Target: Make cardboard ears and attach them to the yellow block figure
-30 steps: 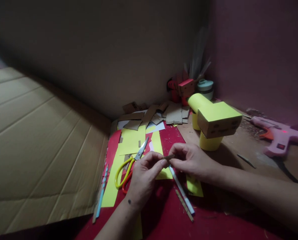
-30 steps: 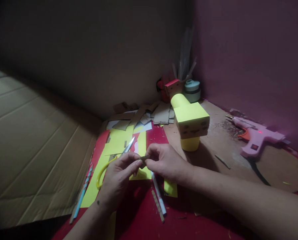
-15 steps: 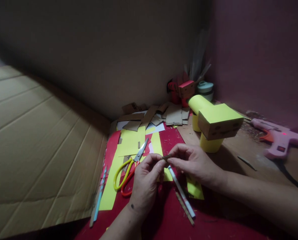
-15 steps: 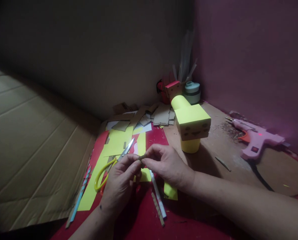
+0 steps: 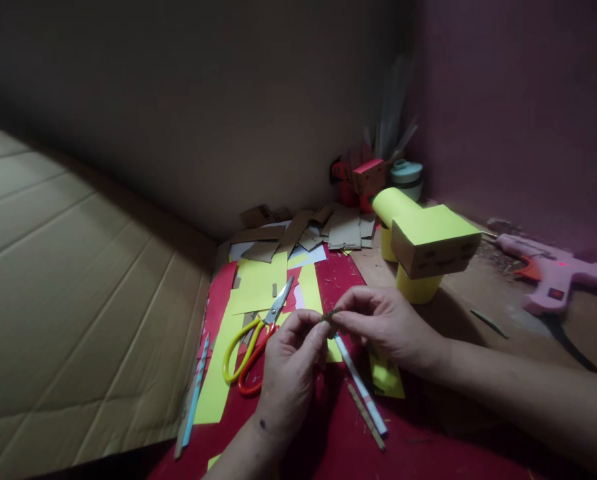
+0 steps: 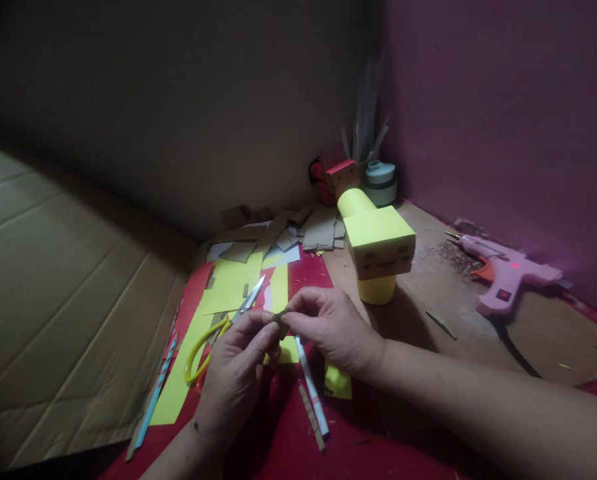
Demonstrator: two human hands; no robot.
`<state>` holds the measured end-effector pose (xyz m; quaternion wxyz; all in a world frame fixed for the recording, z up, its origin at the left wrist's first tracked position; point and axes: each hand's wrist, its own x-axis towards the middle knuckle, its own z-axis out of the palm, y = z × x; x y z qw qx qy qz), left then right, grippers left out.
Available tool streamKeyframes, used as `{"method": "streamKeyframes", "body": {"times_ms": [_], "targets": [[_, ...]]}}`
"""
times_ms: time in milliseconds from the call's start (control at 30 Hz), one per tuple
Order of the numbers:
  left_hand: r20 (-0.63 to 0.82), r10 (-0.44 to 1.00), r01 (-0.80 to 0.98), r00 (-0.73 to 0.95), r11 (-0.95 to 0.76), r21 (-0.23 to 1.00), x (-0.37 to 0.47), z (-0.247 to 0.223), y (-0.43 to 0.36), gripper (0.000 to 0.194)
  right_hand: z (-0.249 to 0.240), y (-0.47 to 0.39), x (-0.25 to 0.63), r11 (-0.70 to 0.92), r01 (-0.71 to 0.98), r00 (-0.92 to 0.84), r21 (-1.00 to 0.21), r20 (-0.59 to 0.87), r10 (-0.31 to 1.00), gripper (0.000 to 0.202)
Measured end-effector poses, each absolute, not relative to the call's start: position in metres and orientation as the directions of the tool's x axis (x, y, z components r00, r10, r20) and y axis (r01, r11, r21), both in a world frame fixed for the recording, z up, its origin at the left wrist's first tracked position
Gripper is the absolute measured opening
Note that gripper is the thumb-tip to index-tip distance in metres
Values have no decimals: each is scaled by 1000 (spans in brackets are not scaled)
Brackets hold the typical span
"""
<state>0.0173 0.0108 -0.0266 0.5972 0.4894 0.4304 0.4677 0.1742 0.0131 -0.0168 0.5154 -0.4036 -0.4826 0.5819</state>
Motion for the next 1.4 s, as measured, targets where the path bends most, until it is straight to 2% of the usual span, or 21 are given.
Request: {"method": "streamKeyframes", "body": {"times_ms": [367, 600, 767, 1400], "targets": [[-111, 971, -187, 210, 151, 971, 18, -22, 6, 14, -25, 17, 176, -172, -370, -233, -913, -88, 968, 17], [-150, 965, -259, 216, 205, 944, 23, -21, 6, 14, -26, 16, 174, -203, -370, -222, -906, -126, 967, 20], [-181, 957, -320, 225, 248, 914, 29, -20, 3, 15, -21, 12, 171, -196, -346, -205, -918, -130, 970, 25], [-209, 955, -404, 213, 281, 871, 38, -19, -4, 19, -16, 5, 170, -105, -319, -147, -942, -60, 987, 19]]}}
